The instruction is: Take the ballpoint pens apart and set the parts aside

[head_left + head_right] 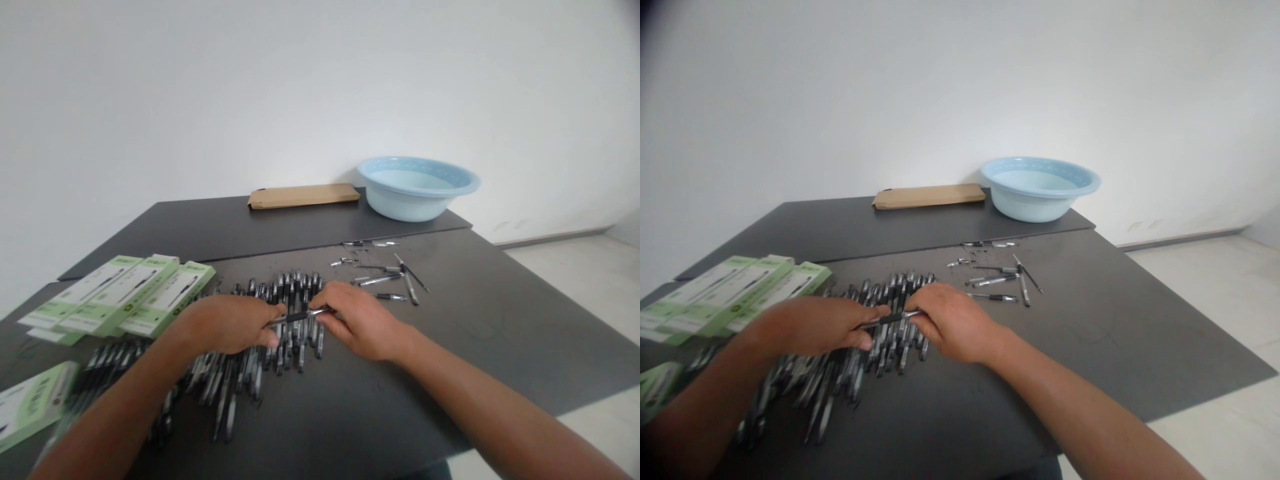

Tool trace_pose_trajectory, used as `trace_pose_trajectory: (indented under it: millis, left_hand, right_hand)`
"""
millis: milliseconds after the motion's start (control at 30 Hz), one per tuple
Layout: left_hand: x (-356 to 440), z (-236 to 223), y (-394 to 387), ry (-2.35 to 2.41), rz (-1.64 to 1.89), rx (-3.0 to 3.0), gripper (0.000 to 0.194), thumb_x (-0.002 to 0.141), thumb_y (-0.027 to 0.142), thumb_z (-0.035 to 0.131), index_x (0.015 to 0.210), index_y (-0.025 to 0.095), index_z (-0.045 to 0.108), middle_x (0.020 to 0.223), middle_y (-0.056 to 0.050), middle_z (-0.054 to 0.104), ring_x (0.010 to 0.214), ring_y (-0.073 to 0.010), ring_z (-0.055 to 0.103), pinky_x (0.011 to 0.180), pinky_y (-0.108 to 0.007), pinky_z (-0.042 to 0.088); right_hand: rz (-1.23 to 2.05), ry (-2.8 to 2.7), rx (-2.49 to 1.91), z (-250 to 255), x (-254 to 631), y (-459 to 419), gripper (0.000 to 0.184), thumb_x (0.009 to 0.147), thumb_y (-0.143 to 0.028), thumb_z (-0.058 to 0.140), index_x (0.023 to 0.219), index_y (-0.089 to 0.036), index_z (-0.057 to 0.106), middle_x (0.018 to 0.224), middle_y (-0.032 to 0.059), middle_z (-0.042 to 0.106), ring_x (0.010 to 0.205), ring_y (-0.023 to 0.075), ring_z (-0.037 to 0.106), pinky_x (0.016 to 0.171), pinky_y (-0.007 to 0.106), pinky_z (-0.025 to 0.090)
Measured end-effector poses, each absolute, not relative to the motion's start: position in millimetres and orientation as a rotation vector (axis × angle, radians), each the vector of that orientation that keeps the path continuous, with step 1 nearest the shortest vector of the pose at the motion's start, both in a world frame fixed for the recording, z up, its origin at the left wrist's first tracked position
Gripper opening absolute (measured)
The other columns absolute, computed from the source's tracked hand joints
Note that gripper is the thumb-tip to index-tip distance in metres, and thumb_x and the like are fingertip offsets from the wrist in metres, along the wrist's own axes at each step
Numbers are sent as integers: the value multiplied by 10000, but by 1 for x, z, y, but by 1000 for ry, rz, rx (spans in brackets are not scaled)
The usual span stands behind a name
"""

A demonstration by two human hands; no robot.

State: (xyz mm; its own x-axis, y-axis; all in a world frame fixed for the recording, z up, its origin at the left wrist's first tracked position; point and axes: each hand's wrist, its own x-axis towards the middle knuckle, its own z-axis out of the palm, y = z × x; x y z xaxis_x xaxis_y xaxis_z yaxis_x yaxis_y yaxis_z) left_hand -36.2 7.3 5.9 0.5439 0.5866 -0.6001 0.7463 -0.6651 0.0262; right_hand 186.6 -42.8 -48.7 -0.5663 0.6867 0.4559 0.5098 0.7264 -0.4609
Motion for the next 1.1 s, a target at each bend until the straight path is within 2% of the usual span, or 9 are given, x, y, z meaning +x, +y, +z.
trace_pose_trajectory:
  millis: [500, 700, 833, 1100]
  left_hand:
    - [-40, 6, 7, 1116, -793, 2509, 499, 867, 409, 455, 1326, 216, 480, 1192, -133, 639, 1036, -299, 610, 828, -379, 474]
    - [-38, 8, 5, 1105, -789, 2515, 493, 873, 392, 461, 1332, 212, 475, 1151, -138, 660, 1007, -299, 623, 804, -380, 480]
    - [-36, 10, 4, 1129, -787, 2506, 493, 866, 352, 482, 1340, 215, 468, 1148, -130, 664, 1008, -298, 624, 787, -375, 488]
    - [-36, 12, -2, 1171, -760, 2501, 529, 873, 334, 475, 1374, 171, 425, 1243, -146, 605, 1105, -299, 570, 884, -398, 455]
  right_hand:
    - [456, -2300, -948, -45, 196, -42, 226, 848, -274, 586, 1036, -178, 506, 900, 46, 599, 791, 162, 543, 716, 273, 403]
    - [494, -2264, -997, -45, 192, -43, 96, 874, -249, 546, 938, -178, 531, 816, 19, 592, 719, 134, 529, 657, 237, 371]
    - [569, -2210, -1032, -48, 187, -45, 77, 875, -241, 541, 915, -179, 516, 772, -1, 579, 679, 119, 519, 614, 217, 348]
    - [596, -2153, -1083, -51, 181, -48, 71, 883, -250, 530, 911, -186, 514, 746, -14, 570, 663, 111, 510, 604, 209, 332]
